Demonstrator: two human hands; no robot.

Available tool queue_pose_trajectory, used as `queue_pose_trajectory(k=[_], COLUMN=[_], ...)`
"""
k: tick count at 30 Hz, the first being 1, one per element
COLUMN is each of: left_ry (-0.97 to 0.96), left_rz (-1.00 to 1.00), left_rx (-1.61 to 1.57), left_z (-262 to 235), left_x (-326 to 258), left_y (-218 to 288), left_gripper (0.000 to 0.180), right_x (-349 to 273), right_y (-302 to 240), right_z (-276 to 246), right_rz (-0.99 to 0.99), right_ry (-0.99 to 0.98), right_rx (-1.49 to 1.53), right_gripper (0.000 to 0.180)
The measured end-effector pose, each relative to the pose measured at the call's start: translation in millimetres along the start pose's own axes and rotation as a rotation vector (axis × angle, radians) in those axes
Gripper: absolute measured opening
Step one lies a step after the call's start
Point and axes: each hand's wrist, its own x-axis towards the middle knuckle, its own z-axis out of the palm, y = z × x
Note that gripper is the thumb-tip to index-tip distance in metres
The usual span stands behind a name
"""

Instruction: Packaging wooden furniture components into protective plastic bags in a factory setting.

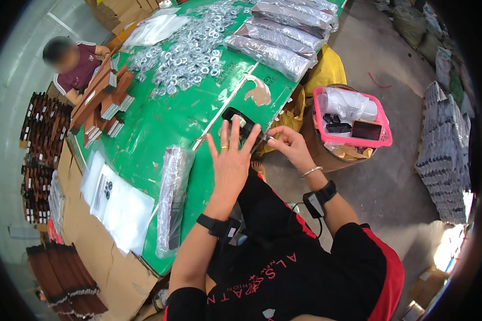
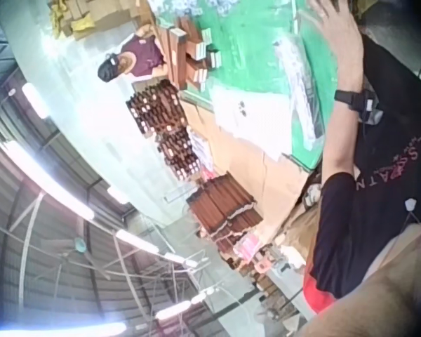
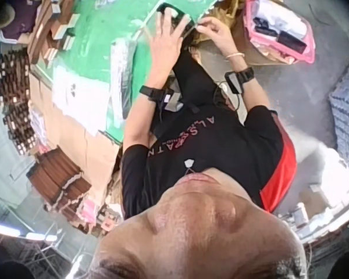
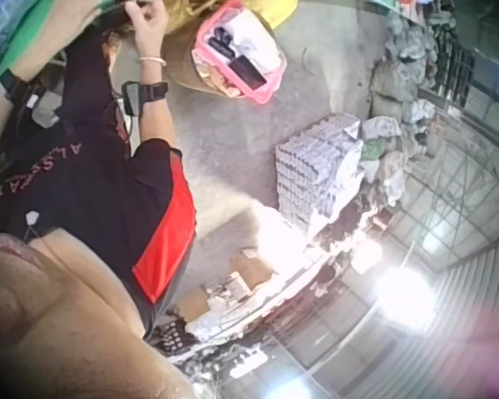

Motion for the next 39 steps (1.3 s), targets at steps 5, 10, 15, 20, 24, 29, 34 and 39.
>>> queue_pose_trajectory(k=[5, 10, 15, 20, 24, 29, 34, 39], left_ry=[0.067, 0.125, 0.081, 0.380, 0.318, 0.580, 0.620, 0.634], left_rz=[0.046, 0.079, -0.181, -0.698, -0.941, -0.859, -0.782, -0.758], left_rx=[0.122, 0.064, 0.055, 0.158, -0.139, -0.324, -0.165, -0.126], left_z=[10.4, 9.3, -38.3, -49.1, -56.1, -34.8, -36.7, -30.7], left_x=[-4.5, -4.4, -34.0, -130.7, -130.9, -128.4, -125.7, -126.3], left_y=[-1.9, 0.7, -13.8, -96.4, -105.9, -99.0, -66.8, -61.8], left_gripper=[0.069, 0.065, 0.084, 0.075, 0.059, 0.030, 0.026, 0.034], right_x=[23.2, 16.3, -20.4, -14.4, 19.2, 41.4, 35.8, 23.8], right_y=[39.7, 50.3, 40.0, -23.1, -49.6, -57.7, -32.8, -35.8], right_z=[23.5, 5.6, -5.5, 78.2, 163.7, 230.1, 228.7, 224.2], right_rz=[-0.034, -0.090, 0.071, 0.013, -0.127, -0.145, -0.161, -0.210], right_ry=[0.025, 0.248, -0.017, -0.391, -0.505, -0.607, -0.480, -0.371], right_rx=[0.221, -0.636, -0.084, 0.015, 0.048, -0.055, -0.332, -0.565], right_gripper=[0.011, 0.019, 0.012, 0.009, 0.010, 0.012, 0.021, 0.024])
